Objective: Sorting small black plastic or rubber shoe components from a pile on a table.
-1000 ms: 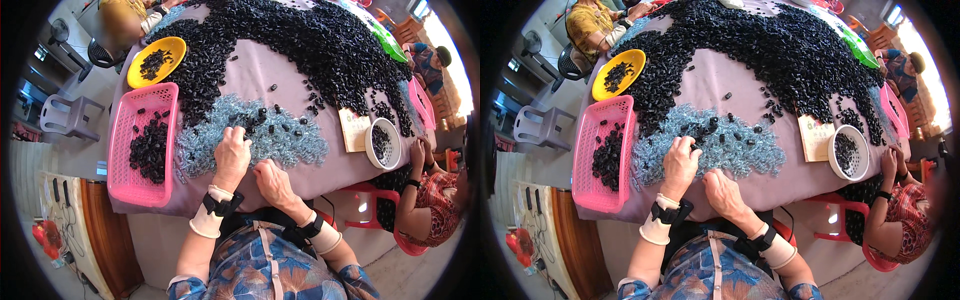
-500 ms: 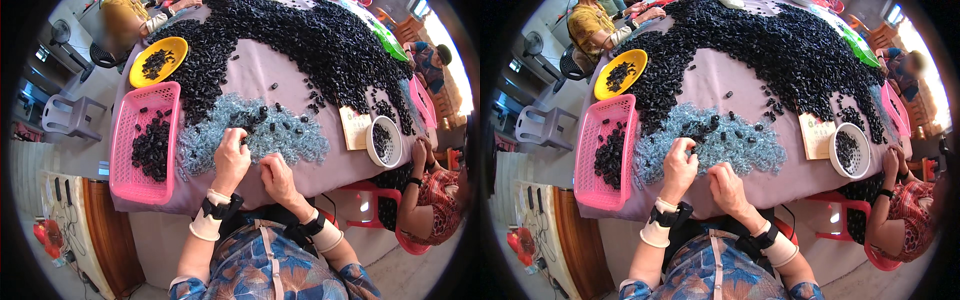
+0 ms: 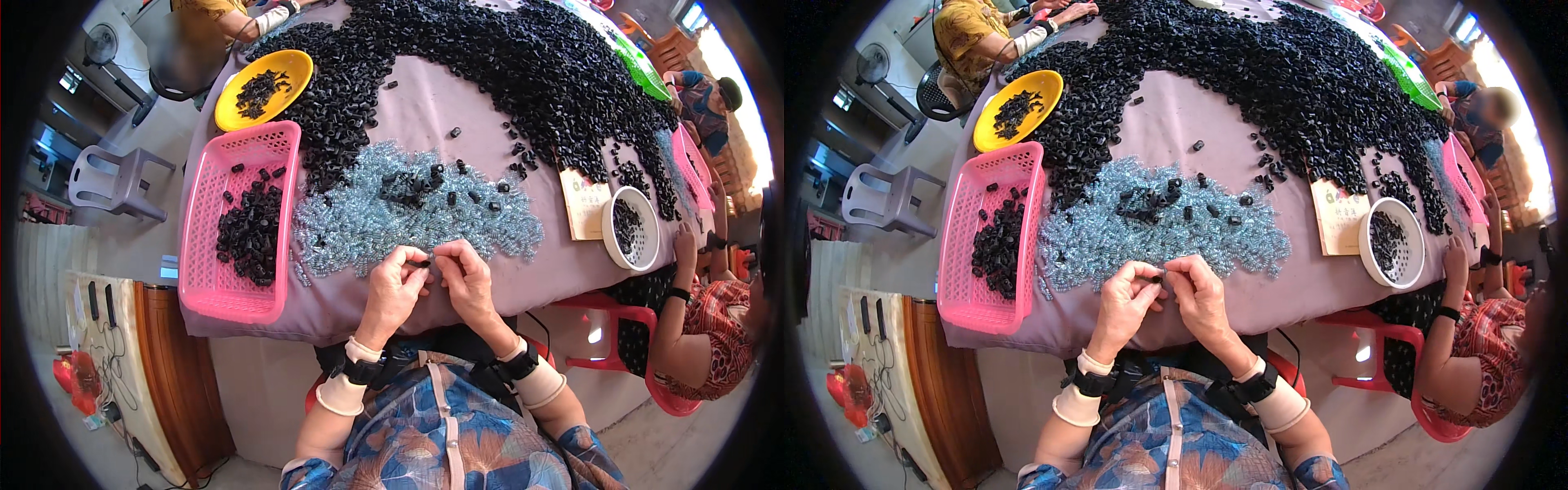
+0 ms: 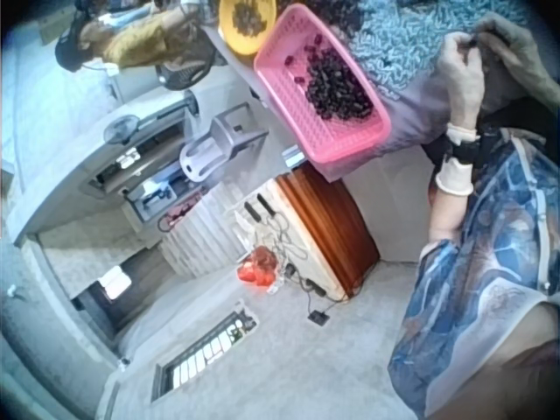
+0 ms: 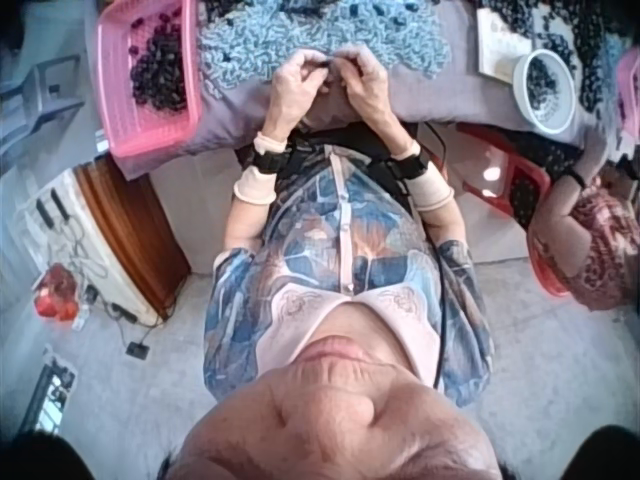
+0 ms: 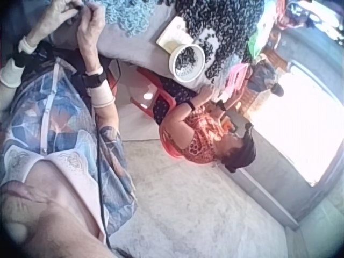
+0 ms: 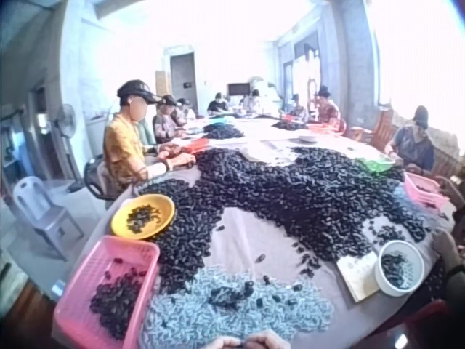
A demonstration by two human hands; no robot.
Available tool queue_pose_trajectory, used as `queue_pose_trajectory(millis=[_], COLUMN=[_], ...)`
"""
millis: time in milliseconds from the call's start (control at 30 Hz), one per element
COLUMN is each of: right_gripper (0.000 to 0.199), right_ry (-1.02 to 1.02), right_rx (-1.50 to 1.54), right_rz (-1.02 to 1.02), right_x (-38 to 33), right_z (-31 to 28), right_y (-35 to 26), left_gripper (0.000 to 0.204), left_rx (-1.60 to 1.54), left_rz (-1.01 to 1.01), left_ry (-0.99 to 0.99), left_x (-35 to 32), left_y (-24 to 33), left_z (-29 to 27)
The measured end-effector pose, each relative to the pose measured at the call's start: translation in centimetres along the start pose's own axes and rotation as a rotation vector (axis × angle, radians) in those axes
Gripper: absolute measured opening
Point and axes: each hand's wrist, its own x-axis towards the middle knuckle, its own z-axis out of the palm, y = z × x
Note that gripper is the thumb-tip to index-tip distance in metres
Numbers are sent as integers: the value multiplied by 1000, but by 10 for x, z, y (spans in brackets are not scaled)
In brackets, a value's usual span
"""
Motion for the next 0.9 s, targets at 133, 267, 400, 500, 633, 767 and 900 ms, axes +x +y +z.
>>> queue_pose_trajectory(millis=[133,267,400,500,633,767,900], right_gripper=[9,11,11,10,11,8,8], right_ry=[1,-40,-45,-28,-18,-27,-60], right_rx=[52,-36,-130,-114,-25,-91,-100], right_rz=[-47,-154,-226,-192,-37,-170,-191], right_x=[0,0,1,1,0,3,3], right_z=[-1,0,0,-2,-1,-1,-5], right_y=[3,5,-3,-4,-6,-5,-10], left_gripper=[15,16,17,18,18,17,16], left_rx=[40,31,-26,-132,-143,-163,-164], left_rz=[15,61,27,-17,4,7,24], left_ry=[-34,-12,-20,-21,-14,7,-15], left_x=[-1,0,1,2,0,0,0], left_y=[-3,-8,-12,-13,-15,-13,-13], left_z=[-2,-3,-3,-1,-4,-4,-3])
